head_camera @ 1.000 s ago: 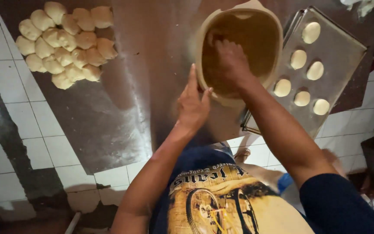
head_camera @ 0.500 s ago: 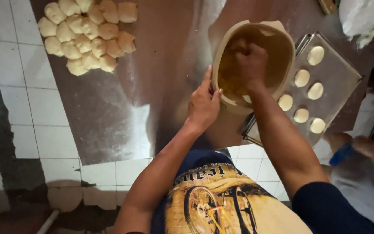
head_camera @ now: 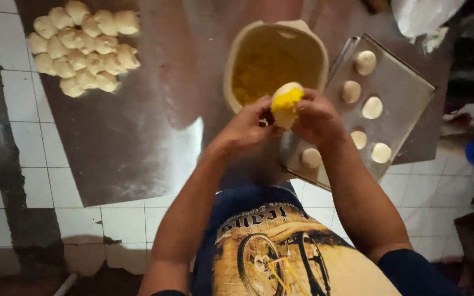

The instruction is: Filling small dough portions with a yellow paste, sealing them into balls, and scoring the tops with a small tool on a baking tray.

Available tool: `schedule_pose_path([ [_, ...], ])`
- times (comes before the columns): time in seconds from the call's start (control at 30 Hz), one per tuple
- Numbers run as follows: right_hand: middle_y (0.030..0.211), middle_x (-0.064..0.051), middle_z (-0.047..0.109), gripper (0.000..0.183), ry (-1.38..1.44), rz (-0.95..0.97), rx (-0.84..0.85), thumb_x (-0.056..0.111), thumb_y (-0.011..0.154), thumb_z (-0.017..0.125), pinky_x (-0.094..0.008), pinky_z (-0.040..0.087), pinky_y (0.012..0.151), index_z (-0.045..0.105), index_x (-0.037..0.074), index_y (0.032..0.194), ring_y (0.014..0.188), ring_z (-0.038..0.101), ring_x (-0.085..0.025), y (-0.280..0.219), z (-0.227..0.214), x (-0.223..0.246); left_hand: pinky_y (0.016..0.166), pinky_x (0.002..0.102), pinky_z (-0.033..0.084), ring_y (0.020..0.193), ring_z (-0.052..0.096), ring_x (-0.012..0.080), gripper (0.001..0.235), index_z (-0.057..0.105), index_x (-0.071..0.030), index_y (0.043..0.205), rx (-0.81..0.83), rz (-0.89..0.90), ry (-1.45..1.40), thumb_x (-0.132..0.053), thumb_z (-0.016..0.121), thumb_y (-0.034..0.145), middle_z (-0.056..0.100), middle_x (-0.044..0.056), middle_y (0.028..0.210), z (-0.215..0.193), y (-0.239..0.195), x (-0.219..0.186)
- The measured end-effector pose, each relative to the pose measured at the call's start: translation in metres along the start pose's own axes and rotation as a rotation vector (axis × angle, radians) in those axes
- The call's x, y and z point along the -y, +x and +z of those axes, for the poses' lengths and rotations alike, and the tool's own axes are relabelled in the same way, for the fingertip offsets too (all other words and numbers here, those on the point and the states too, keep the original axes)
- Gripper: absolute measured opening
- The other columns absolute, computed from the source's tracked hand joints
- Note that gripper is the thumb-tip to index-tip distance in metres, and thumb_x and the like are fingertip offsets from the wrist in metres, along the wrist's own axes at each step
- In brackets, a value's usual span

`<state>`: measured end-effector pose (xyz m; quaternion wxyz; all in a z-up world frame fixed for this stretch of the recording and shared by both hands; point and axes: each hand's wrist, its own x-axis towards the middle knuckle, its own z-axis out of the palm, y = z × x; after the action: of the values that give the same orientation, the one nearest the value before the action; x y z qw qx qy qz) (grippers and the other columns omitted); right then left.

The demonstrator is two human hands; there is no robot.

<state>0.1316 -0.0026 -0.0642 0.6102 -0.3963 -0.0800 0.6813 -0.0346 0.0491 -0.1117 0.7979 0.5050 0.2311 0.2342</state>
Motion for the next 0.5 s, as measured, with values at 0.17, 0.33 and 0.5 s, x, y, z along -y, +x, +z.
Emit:
schedule_pose_path([
  [0.17,0.075,-0.017,0.060,0.016,-0.139,0.067,0.011,-0.007,0.076,0.063,-0.033,0.055,0.059,0.060,-0.010,0.092,0.065,0.065,-0.025,-0.032,0.030,0.032,0.070,0.032,0.058,0.089,0.059,0.0186,0.060,0.058,-0.014,0.127,-0.003,0.033,0.036,0.003,0.077,0.073,0.052,0.004,0.105,0.022,-0.006,-0.018],
  [0.33,0.073,-0.010,0.059,0.018,-0.479,0.194,0.107,-0.004,0.074,0.060,-0.027,0.048,0.059,0.063,-0.007,0.092,0.065,0.058,-0.015,-0.057,0.038,0.062,0.086,0.033,0.053,0.102,0.052,0.0195,0.080,0.043,-0.020,0.144,-0.109,0.159,0.127,0.011,0.068,0.075,0.047,0.007,0.103,0.049,-0.030,-0.042],
  [0.5,0.062,-0.015,0.061,0.014,-0.835,0.133,0.116,0.003,0.082,0.067,-0.032,0.054,0.049,0.065,-0.008,0.089,0.053,0.063,-0.019,-0.063,0.040,0.058,0.081,0.031,0.053,0.096,0.063,0.0218,0.077,0.046,-0.022,0.141,-0.209,0.143,0.417,-0.008,0.080,0.073,0.059,0.008,0.106,0.063,-0.050,-0.039],
])
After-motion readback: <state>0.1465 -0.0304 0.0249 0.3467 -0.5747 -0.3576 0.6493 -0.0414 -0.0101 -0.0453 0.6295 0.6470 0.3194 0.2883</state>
